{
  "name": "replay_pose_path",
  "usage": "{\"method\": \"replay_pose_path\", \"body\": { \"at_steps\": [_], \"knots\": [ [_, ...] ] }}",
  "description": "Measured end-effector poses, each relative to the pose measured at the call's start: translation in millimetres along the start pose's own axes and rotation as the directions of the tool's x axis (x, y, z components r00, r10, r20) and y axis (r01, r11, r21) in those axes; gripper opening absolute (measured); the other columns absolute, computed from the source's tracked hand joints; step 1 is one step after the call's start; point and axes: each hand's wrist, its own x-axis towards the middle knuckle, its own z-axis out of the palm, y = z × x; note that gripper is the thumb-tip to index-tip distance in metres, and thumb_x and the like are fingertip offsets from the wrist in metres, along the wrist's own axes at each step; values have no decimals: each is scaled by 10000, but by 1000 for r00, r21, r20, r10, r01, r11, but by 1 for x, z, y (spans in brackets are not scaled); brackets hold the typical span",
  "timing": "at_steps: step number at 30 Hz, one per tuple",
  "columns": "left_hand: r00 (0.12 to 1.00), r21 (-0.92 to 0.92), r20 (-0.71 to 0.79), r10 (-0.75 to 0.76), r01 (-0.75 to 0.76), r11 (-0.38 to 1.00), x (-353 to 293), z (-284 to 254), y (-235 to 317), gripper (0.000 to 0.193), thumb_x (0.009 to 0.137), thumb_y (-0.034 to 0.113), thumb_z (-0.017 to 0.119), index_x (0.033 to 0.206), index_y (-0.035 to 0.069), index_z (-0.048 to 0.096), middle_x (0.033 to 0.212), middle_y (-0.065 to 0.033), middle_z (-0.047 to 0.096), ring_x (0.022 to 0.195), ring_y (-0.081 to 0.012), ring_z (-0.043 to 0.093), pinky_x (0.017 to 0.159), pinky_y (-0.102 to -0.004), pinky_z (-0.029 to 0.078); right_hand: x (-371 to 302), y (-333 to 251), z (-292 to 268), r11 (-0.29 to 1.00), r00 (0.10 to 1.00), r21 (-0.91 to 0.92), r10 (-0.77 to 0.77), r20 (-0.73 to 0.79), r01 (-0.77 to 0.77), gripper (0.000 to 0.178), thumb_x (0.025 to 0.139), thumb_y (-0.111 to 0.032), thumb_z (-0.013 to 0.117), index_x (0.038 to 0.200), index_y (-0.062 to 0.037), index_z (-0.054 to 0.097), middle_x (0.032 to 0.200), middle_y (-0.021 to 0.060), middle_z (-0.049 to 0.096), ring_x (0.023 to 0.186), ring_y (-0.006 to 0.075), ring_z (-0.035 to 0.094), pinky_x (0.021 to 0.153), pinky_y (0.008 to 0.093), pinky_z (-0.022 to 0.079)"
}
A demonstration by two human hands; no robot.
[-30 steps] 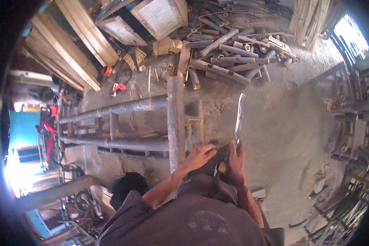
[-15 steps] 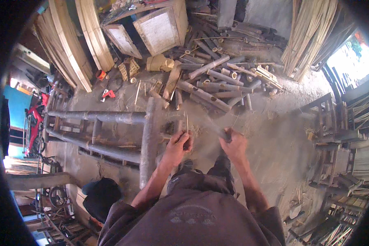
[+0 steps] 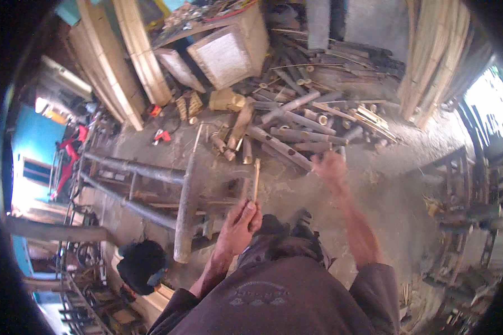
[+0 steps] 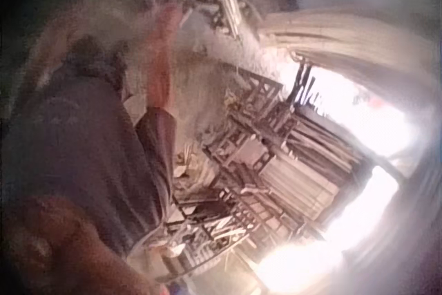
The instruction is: The person uses a chisel and hammer to drive wooden dowels into pre-drilled holes on a bamboo frame, securing the joints. The person repeatedly taps the dowels, adjusts the frame, and flips it to access different sides.
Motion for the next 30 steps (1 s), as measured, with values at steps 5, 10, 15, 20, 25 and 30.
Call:
{"method": "replay_pose_path", "body": {
  "at_steps": [5,10,15,20,25,30],
  "knots": [
    [995,7,-29,98,-98,995,46,-20,-16,253,1011,279,446,915,47,483,679,31,376,587,-76,342,533,-238,289,-3,-88,-64,967,922,-6,-240,305,253,358,703,-344,699,941,-80,656,791,104,679,730,325,662,707,440,518],
    [996,-299,-18,86,-88,950,75,-21,-7,199,1005,216,465,882,60,477,679,45,354,591,-77,331,537,-244,285,22,-106,-48,756,771,247,-635,50,607,276,598,-159,695,857,-111,611,757,90,643,755,307,646,646,409,479],
    [997,-318,-55,46,-61,946,91,-31,17,224,1008,251,457,913,51,495,644,42,343,562,-76,327,528,-254,288,60,-82,-3,745,796,303,-599,-89,594,273,640,-182,701,901,-131,638,841,91,673,783,329,637,702,422,487],
    [1000,-191,-21,14,-18,981,76,-47,43,288,1018,306,419,956,36,498,647,28,381,570,-86,352,536,-245,302,121,-11,2,999,994,-13,-38,-107,37,348,748,-347,655,900,-34,672,775,180,671,758,340,667,677,470,522],
    [989,-122,-132,67,-83,989,120,-67,42,265,1026,277,390,975,39,493,670,5,407,597,-100,385,547,-253,324,80,-133,-1,801,791,-30,-595,-141,597,260,689,-312,716,850,-113,667,701,112,659,684,325,673,652,467,517],
    [952,132,-175,250,-229,965,149,-71,38,293,1027,246,392,825,51,478,669,22,357,577,-86,338,537,-245,295,118,-164,3,730,739,276,-667,93,625,204,657,-168,690,840,-94,639,692,115,635,655,337,630,574,422,488]
  ]
}}
